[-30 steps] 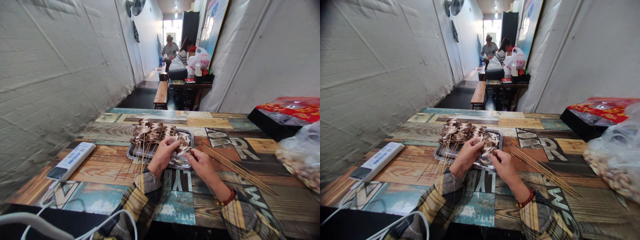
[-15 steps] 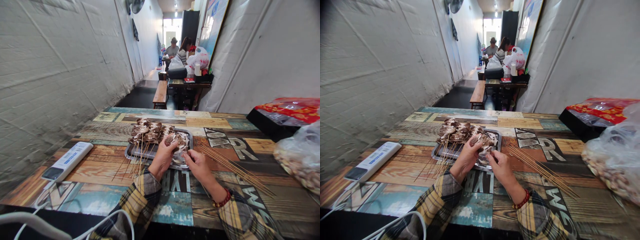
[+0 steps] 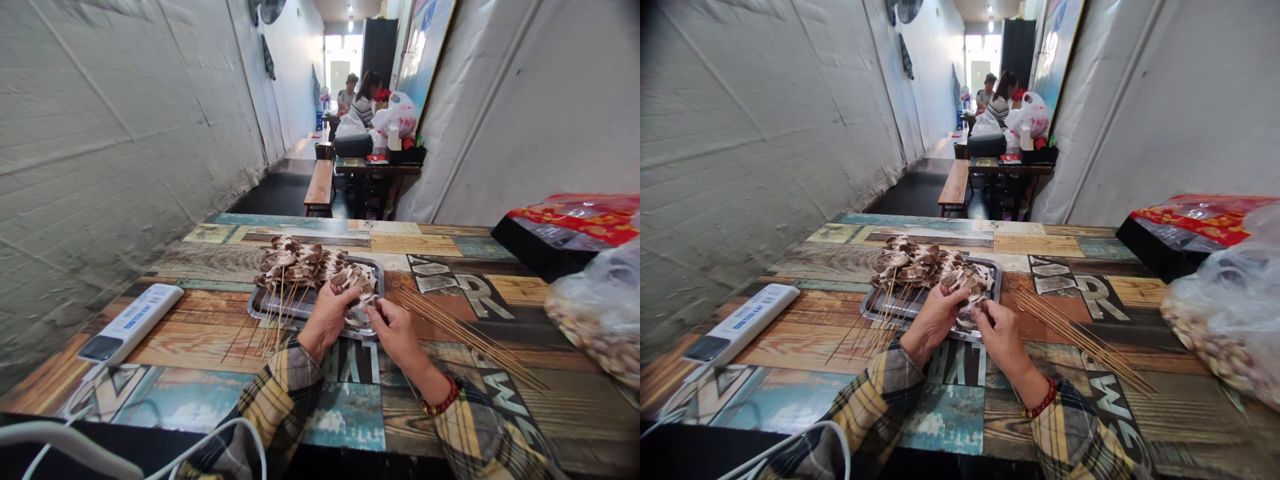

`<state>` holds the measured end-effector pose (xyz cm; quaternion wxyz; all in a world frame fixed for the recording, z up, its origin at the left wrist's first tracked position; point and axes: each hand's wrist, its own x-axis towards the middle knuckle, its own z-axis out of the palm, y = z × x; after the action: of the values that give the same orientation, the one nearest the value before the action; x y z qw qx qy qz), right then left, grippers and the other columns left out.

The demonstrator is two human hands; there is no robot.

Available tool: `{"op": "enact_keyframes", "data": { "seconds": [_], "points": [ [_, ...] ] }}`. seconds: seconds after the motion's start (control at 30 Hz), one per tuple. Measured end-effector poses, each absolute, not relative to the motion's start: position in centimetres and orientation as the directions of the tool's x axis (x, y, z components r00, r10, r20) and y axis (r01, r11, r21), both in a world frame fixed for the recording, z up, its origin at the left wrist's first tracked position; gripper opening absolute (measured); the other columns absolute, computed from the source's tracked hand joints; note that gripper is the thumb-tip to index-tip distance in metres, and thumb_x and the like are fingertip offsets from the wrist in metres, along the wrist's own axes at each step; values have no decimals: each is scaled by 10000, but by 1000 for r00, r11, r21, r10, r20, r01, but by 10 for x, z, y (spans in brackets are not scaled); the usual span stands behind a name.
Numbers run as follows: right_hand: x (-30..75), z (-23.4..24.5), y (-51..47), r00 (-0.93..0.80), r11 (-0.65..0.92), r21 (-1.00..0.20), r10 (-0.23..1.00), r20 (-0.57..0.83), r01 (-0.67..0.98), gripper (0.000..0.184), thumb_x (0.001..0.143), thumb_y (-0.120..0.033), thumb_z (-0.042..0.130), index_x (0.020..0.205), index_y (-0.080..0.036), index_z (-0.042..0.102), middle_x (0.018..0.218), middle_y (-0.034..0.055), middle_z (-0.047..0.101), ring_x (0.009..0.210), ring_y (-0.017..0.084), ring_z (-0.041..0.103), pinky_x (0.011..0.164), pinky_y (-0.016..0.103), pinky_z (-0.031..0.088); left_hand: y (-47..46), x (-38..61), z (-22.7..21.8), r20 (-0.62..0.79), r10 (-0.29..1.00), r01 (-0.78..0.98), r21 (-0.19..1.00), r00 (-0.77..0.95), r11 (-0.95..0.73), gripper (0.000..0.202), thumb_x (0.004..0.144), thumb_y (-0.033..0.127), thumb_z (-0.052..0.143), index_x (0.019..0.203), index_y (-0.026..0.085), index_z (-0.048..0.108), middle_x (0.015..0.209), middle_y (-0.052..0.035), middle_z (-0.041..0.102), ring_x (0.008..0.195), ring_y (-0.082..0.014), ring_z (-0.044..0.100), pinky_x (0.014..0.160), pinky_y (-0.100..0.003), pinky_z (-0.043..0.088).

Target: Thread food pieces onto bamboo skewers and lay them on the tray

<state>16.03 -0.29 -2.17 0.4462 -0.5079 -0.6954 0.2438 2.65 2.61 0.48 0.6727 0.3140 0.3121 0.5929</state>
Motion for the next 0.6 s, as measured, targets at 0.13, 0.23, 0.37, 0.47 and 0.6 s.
{"op": "enact_keyframes", "data": {
  "seconds": [0.13, 0.23, 0.37, 0.47, 0.6],
  "points": [
    [161, -23, -2, -88, 367, -779, 922, 377, 508, 319, 882, -392, 485, 655, -182, 563, 557, -14, 533, 528, 122, 470, 507, 216, 329, 28, 19, 6, -87, 994, -591, 800, 65, 108, 483, 579, 218, 830, 1009, 168, 616, 907, -33, 684, 774, -135, 647, 725, -250, 480],
    [161, -23, -3, -110, 384, -771, 917, 384, 508, 313, 882, -385, 485, 661, -182, 572, 572, -11, 550, 535, 122, 485, 520, 218, 336, 31, 12, 6, -109, 994, -615, 785, -15, 76, 487, 604, 267, 819, 1025, 181, 588, 884, -15, 660, 734, -114, 628, 696, -244, 477],
    [159, -22, -5, -136, 403, -759, 910, 391, 512, 280, 878, -341, 500, 665, -181, 589, 579, -6, 572, 538, 125, 506, 528, 219, 342, 35, 7, 7, -105, 990, -624, 781, -92, 25, 466, 598, 277, 815, 991, 168, 588, 799, 14, 632, 676, -84, 588, 650, -217, 452],
    [159, -22, -5, -139, 409, -752, 907, 398, 516, 251, 871, -316, 510, 677, -184, 601, 596, 2, 600, 550, 134, 526, 539, 222, 354, 35, 6, 8, -107, 985, -605, 796, -136, 3, 484, 581, 255, 820, 995, 160, 588, 706, 45, 594, 620, -70, 546, 616, -204, 420],
    [160, -23, -5, -147, 412, -755, 906, 396, 510, 226, 865, -293, 513, 689, -184, 602, 608, 4, 610, 565, 137, 540, 549, 220, 366, 36, 6, 6, -77, 987, -579, 815, -140, -19, 487, 585, 226, 816, 1010, 157, 588, 630, 76, 541, 569, -52, 493, 606, -195, 385]
  ]
}}
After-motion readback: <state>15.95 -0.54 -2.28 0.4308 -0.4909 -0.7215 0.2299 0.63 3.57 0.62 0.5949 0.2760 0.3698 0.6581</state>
